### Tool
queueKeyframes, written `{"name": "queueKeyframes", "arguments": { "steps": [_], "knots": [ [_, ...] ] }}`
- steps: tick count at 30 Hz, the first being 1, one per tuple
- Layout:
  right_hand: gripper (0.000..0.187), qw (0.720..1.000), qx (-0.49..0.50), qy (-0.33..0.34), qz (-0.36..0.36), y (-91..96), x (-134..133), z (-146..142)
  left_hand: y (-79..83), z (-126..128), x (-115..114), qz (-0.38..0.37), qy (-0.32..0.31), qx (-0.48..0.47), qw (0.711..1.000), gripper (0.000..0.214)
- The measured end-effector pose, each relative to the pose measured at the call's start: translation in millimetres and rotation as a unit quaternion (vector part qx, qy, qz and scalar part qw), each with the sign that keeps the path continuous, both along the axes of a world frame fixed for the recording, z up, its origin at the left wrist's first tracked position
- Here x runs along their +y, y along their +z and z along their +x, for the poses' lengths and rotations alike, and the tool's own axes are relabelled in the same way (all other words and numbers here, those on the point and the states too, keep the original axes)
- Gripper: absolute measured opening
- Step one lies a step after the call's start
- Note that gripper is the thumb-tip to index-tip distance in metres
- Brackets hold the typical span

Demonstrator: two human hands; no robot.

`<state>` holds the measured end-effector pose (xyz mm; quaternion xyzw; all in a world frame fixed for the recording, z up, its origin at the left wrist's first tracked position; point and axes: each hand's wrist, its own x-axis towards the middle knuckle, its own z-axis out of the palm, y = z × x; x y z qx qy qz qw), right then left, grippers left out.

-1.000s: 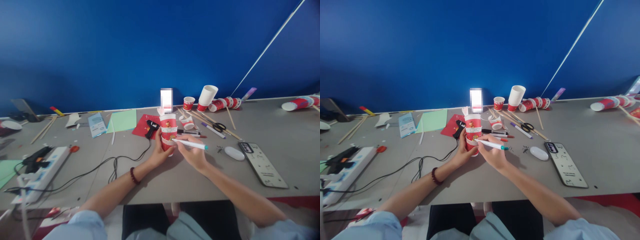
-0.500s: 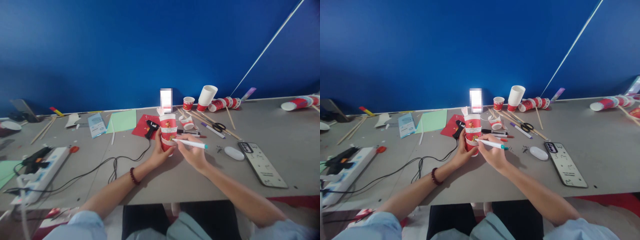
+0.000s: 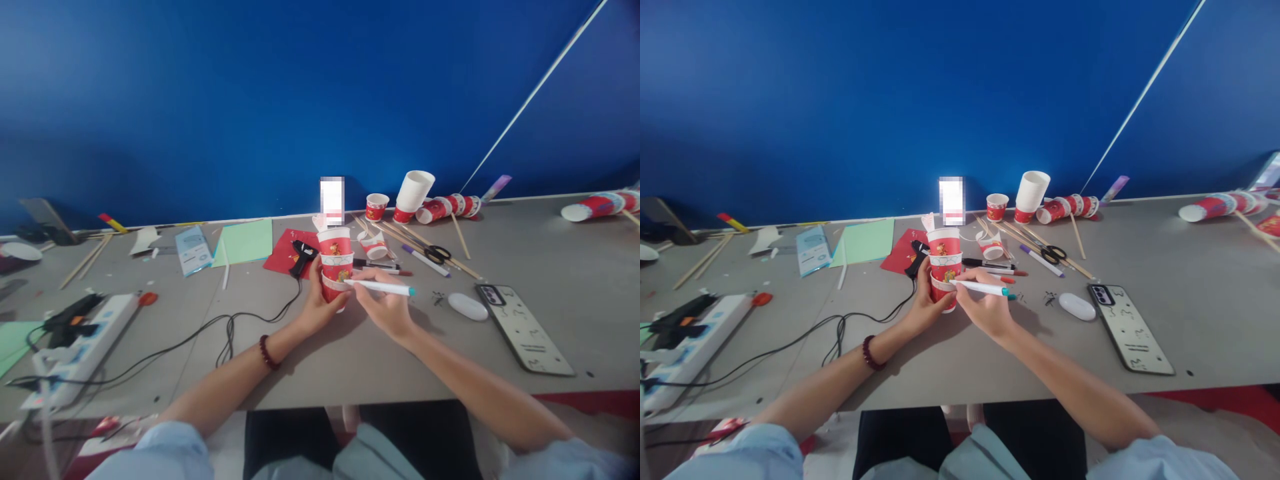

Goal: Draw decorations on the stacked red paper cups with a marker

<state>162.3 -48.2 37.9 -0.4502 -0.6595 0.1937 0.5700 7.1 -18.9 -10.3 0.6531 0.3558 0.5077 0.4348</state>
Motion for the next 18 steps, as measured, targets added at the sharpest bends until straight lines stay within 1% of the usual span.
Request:
{"name": "queueKeyframes", "arguments": {
  "steps": [7, 14, 18],
  "knots": [
    [0.007, 1.0, -0.012, 0.001, 0.008, -0.3, -0.2, -0.1, 1.7, -0.2, -0.8, -0.005, 0.004, 0.001, 1.0, 0.094],
    [0.005, 0.999, 0.002, -0.032, 0.006, -1.8, 0.6, -0.5, 5.2, -1.0, -2.1, -0.007, -0.003, 0.004, 1.0, 0.093],
    [0.005, 1.0, 0.007, -0.023, 0.005, -2.2, 1.1, 0.4, 5.6, -0.9, -2.2, -0.003, -0.004, 0.004, 1.0, 0.093]
  ]
}}
